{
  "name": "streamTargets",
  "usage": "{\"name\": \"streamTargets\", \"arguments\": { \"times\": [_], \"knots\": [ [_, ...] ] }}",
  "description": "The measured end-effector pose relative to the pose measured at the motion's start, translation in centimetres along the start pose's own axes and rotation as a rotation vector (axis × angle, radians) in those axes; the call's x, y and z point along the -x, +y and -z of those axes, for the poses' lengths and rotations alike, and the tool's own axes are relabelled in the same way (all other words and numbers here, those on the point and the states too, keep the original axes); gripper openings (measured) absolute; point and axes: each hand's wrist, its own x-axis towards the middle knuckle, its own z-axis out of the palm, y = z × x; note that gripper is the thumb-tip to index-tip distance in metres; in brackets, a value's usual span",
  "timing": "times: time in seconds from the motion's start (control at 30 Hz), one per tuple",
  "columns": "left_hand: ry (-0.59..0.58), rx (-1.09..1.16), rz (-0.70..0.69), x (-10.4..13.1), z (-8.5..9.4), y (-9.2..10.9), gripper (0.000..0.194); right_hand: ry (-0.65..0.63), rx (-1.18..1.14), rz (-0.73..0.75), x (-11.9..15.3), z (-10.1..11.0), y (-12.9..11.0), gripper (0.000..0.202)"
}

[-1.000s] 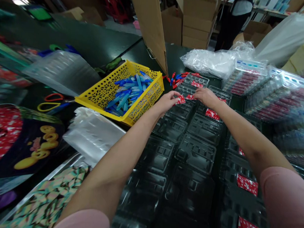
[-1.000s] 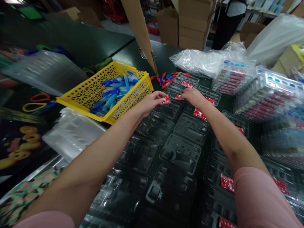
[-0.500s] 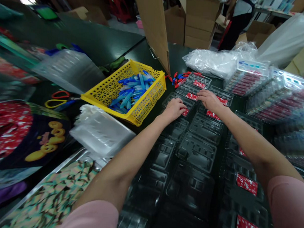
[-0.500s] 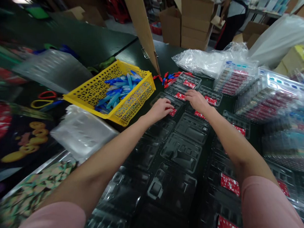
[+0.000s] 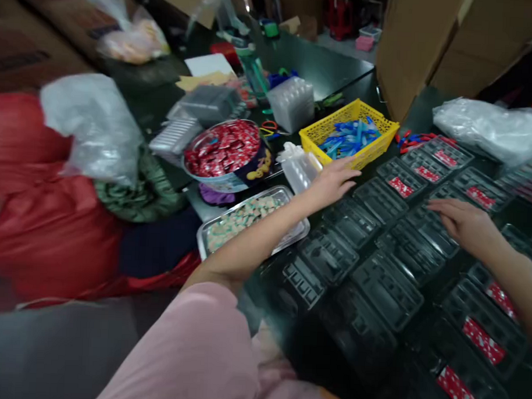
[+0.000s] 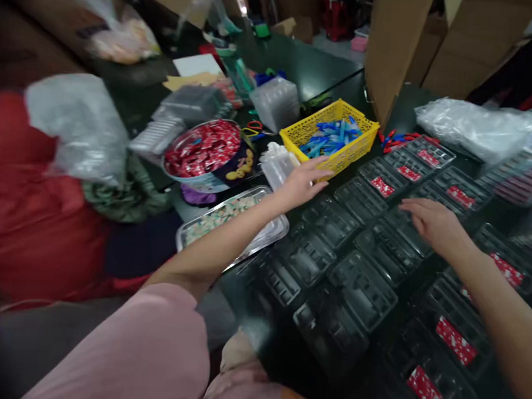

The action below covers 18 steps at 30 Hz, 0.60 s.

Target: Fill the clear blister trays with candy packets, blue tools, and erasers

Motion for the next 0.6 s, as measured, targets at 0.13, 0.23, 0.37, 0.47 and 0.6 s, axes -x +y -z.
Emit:
{"name": "streamTargets", "arguments": {
  "times": [0.13, 0.23, 0.37, 0.47, 0.6],
  "knots": [
    [0.267, -0.095, 0.180, 5.4, 11.1, -0.2, 0.030, -0.021, -0.053, -0.012, 1.7, 0.2, -5.0, 0.045],
    [0.351, -0.303, 0.203, 10.0, 18.0, -1.2, 0.027, -0.034, -0.070, -0.010, 2.6, -0.2, -8.0, 0.049],
    [0.460, -0.445, 0.161, 13.3, 23.8, -1.3, 0.025, -0.004, -0.085, 0.014, 3.0, -0.9, -11.1, 0.048],
    [0.479, -0.650, 0.095, 11.8, 26.6, -1.4, 0.027, 0.037, -0.060, 0.012, 3.1, -0.7, -13.3, 0.039],
    [0.207, -1.064, 0.107, 6.5, 28.5, -2.4, 0.047, 0.007, 0.039, 0.036, 4.0, 0.4, -15.9, 0.029]
  ]
}}
